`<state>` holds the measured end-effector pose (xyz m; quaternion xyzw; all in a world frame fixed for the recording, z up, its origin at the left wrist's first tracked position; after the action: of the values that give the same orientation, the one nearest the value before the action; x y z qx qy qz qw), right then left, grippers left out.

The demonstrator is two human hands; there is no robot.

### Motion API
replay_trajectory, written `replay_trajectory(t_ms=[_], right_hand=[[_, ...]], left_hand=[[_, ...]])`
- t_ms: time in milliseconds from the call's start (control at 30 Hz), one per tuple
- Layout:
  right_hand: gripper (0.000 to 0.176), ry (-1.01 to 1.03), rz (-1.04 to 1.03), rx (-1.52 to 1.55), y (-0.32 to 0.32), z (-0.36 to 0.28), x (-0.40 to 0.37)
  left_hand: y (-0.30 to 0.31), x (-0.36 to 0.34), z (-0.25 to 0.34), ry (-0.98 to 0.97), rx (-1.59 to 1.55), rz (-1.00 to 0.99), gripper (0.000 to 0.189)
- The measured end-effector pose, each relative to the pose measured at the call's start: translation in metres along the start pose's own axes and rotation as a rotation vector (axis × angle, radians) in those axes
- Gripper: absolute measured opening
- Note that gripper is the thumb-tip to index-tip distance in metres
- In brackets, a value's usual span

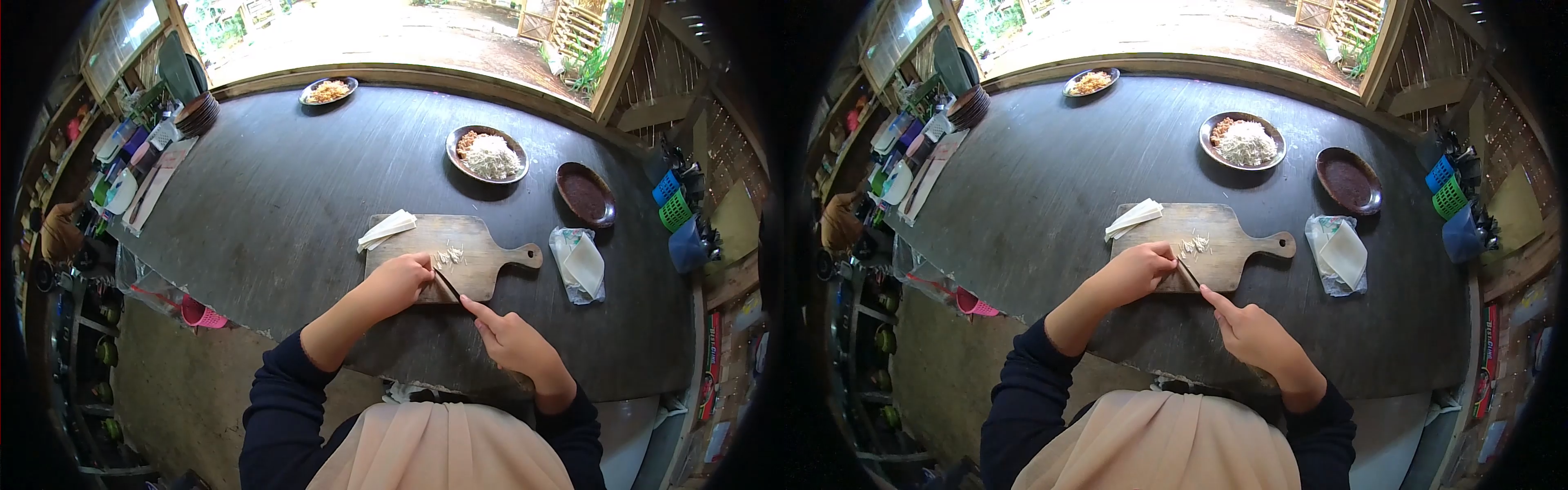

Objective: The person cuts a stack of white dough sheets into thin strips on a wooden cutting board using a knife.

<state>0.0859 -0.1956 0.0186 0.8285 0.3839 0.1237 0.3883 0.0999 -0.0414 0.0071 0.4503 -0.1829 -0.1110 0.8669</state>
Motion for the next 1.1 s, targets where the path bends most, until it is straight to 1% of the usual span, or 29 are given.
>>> replay_trajectory(t_ms=[33,100,200,300,433,500,633,700,833,900,933,1000,1100], right_hand=[[0.044,0.001,-0.001,-0.002,0.001,-0.002,0.000],[0.044,-0.084,-0.047,0.037,-0.001,0.002,0.000],[0.044,-0.139,-0.076,0.079,-0.006,0.007,0.002],[0.042,-0.091,-0.056,0.007,-0.012,0.010,0.007],[0.042,-0.085,-0.061,0.006,-0.004,0.004,0.005],[0.043,-0.198,-0.142,0.059,-0.001,0.012,0.000],[0.042,-0.199,-0.169,0.066,0.001,0.012,-0.004],[0.042,-0.188,-0.201,0.064,-0.002,0.011,-0.005],[0.042,-0.137,-0.142,0.030,-0.007,0.012,0.001],[0.042,-0.130,-0.121,0.075,-0.008,0.011,0.003],[0.042,-0.128,-0.122,0.073,-0.007,0.007,0.003],[0.043,-0.177,-0.105,0.147,-0.003,0.005,0.003],[0.044,-0.176,-0.118,0.136,-0.004,0.005,0.002]], left_hand=[[0.000,0.000,0.000,0.001,0.000,0.002,0.016],[-0.002,0.001,-0.003,0.030,-0.015,-0.017,0.017],[-0.003,0.001,-0.003,0.028,-0.001,-0.020,0.017],[-0.002,0.000,-0.001,0.007,0.029,0.004,0.017],[-0.001,0.001,-0.001,0.007,0.005,0.000,0.017],[-0.003,0.001,-0.004,0.030,-0.007,-0.022,0.016],[-0.002,0.002,-0.002,0.023,-0.014,-0.017,0.015],[-0.002,0.002,-0.004,0.009,-0.035,0.032,0.010],[0.002,0.002,-0.003,-0.008,-0.046,0.039,0.010],[-0.001,0.001,-0.003,0.014,-0.049,-0.018,0.014],[0.000,0.001,-0.003,0.015,-0.049,-0.015,0.014],[-0.002,0.001,-0.004,0.004,-0.037,-0.025,0.015],[-0.002,0.001,-0.006,0.006,-0.085,-0.003,0.015]])
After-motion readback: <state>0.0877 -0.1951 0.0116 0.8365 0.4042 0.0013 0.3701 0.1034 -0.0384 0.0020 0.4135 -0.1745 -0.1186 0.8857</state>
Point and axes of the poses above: each hand's wrist, its own x-axis towards the middle knuckle, its own y-axis out of the back of the hand, z = x × y, the point moved 10 cm from there along x, towards the middle knuckle, and after that the axes turned 5 degrees about -y, right-handed, at the moved point
